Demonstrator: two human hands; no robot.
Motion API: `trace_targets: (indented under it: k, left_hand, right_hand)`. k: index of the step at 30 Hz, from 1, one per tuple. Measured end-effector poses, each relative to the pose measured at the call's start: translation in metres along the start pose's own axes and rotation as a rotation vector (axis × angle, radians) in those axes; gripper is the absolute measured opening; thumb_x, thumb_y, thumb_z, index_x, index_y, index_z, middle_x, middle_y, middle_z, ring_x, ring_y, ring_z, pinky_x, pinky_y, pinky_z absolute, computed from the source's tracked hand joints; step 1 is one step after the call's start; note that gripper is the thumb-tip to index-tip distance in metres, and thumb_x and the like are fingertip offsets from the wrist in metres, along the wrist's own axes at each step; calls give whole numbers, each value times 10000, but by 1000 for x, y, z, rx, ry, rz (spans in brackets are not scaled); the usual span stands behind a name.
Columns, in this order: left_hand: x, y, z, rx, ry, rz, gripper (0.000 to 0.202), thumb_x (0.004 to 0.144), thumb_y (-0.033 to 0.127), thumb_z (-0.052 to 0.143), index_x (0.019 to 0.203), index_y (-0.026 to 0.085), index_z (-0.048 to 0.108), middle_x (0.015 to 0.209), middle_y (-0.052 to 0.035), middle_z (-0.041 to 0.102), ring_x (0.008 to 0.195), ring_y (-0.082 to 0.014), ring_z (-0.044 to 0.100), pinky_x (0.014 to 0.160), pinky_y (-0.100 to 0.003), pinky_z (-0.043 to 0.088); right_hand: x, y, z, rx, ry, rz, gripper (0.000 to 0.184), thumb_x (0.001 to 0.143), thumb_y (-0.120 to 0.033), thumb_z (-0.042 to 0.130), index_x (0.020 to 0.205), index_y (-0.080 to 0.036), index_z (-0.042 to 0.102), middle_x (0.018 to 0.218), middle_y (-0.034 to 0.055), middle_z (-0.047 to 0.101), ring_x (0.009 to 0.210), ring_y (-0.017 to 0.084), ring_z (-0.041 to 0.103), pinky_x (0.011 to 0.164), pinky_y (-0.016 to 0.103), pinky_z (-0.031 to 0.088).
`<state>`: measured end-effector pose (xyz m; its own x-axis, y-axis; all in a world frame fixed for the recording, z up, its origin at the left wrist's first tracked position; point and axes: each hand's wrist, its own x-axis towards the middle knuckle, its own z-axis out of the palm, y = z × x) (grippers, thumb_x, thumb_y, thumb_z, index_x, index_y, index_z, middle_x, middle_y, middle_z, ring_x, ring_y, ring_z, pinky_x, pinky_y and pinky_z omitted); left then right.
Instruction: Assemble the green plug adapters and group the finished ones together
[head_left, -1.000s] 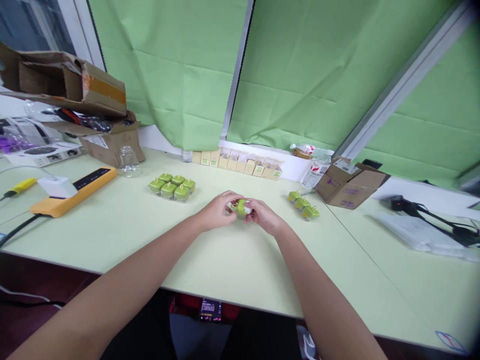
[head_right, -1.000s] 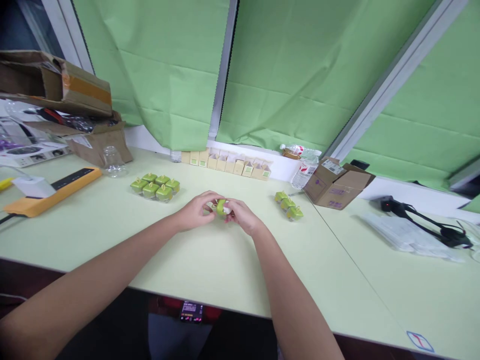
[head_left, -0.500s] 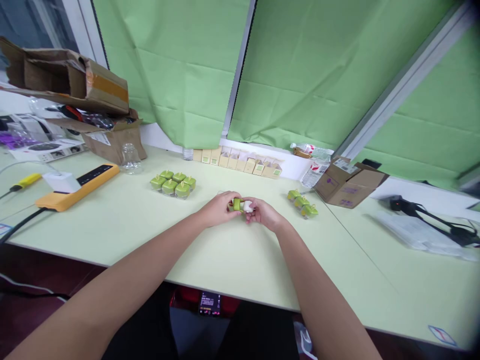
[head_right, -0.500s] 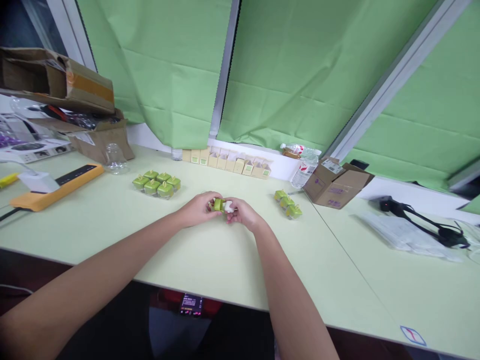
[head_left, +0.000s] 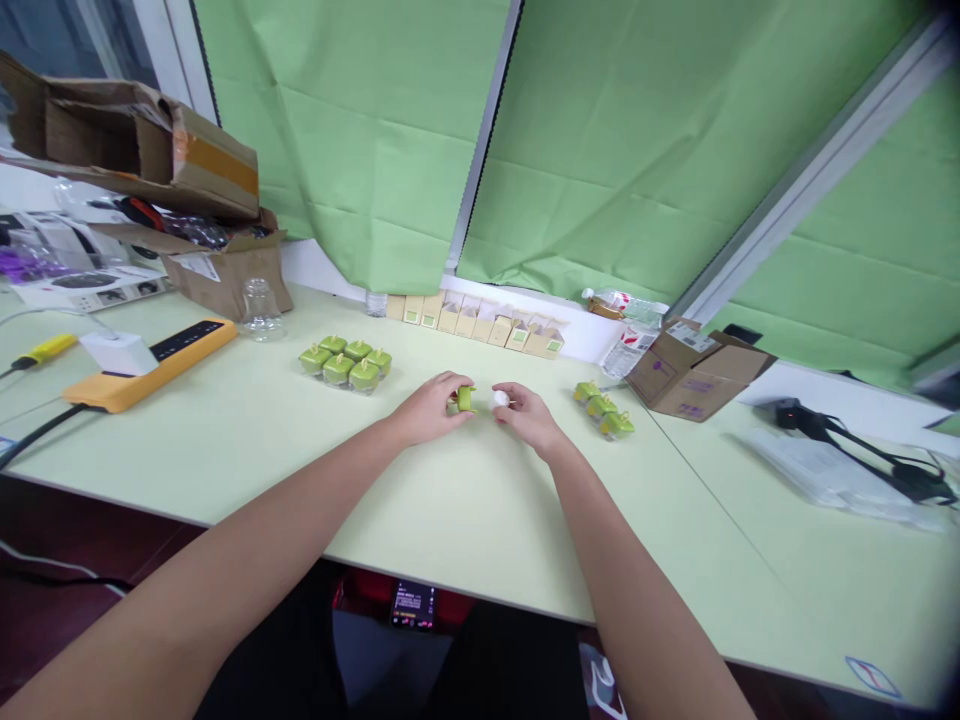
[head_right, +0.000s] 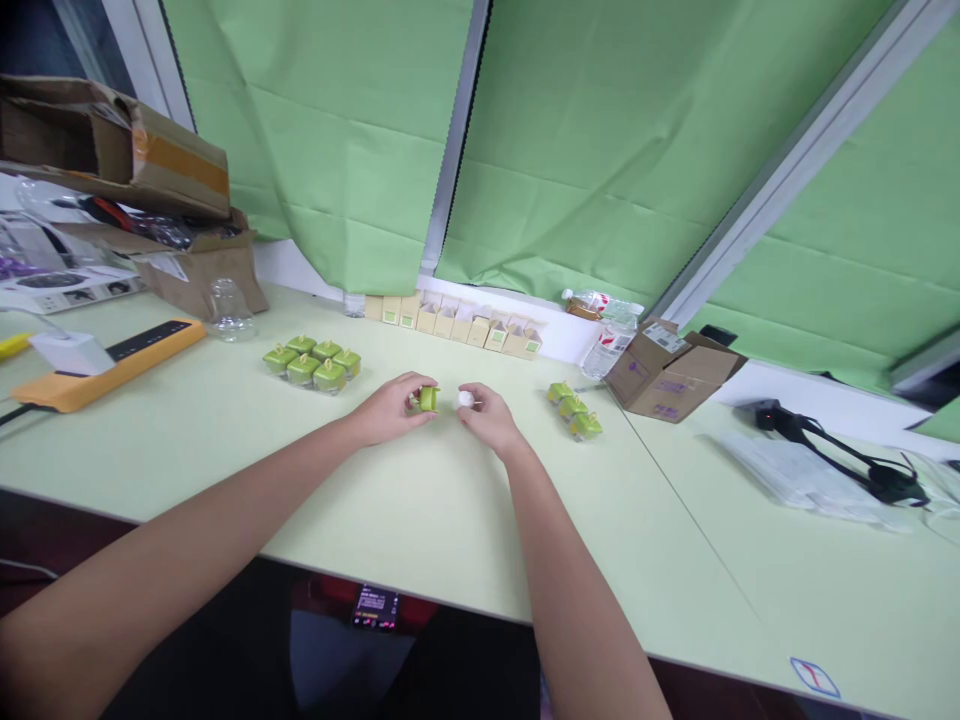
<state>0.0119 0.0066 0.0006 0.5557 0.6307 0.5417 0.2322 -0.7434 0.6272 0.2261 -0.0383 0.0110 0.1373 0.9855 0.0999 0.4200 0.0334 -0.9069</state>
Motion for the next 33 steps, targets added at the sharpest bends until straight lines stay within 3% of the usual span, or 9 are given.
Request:
trace_targets:
  k: [3,7,19,22,26,28,30,33]
  left_hand:
    - [0,-1,0,-7,9,-14,440,772,264,679,1199,207,589,1126,-77,592,901,-181,599,827,-337,527]
    - [1,0,-1,-5,14,-14,428,772,257,676,1187,204,587,1120,-73,592,900,-176,598,823,-330,527]
    - [0,4,-1,-11,5,-9,427,773,246,668,1191,208,588,1127,-75,592,926,-188,598,830,-335,527]
    - [0,3,0,-7,16,0,417,775,247,669,1183,208,592,1121,-71,597,913,-183,595,825,-330,525]
    - [0,6,0,-15,23,30,420,780,255,672,1189,206,588,1128,-73,601,906,-179,595,811,-325,524]
    - [0,10,0,-20,28,48,427,781,260,679,1195,212,584,1131,-72,602,912,-179,598,806,-320,523]
    - [1,14,0,-23,36,72,422,784,257,684,1192,217,585,1129,-72,603,925,-182,604,811,-320,521]
    - [2,20,1,-26,57,119,394,786,231,687,1168,219,593,1123,-71,601,949,-188,608,826,-323,519]
  right_hand:
    - [2,8,0,-146,40,-113,389,685,-283,659,1069,-231,632,1016,27,669,903,183,611,852,349,493]
    - [2,19,-2,-287,16,-115,354,715,-320,672,1059,-240,650,1006,37,685,849,186,622,842,373,497]
    - [5,22,-8,-195,-8,-88,481,662,-288,736,1130,-231,641,1067,59,688,893,188,641,888,376,497]
    - [3,12,-9,-187,66,-116,414,684,-289,708,1089,-224,647,1078,70,675,925,194,626,852,361,504]
    - [-3,-11,-10,-114,267,-238,199,774,-327,612,934,-217,659,985,60,677,864,183,602,745,319,501]
    - [-6,-20,-7,-32,205,-241,192,784,-375,617,858,-205,664,857,49,666,753,170,583,639,295,481]
    - [-9,-24,-1,41,41,-205,233,774,-416,643,836,-195,684,759,34,644,654,152,553,554,278,450]
    - [-11,-25,13,119,-94,-163,257,751,-421,681,859,-190,720,774,31,669,626,137,558,575,285,480]
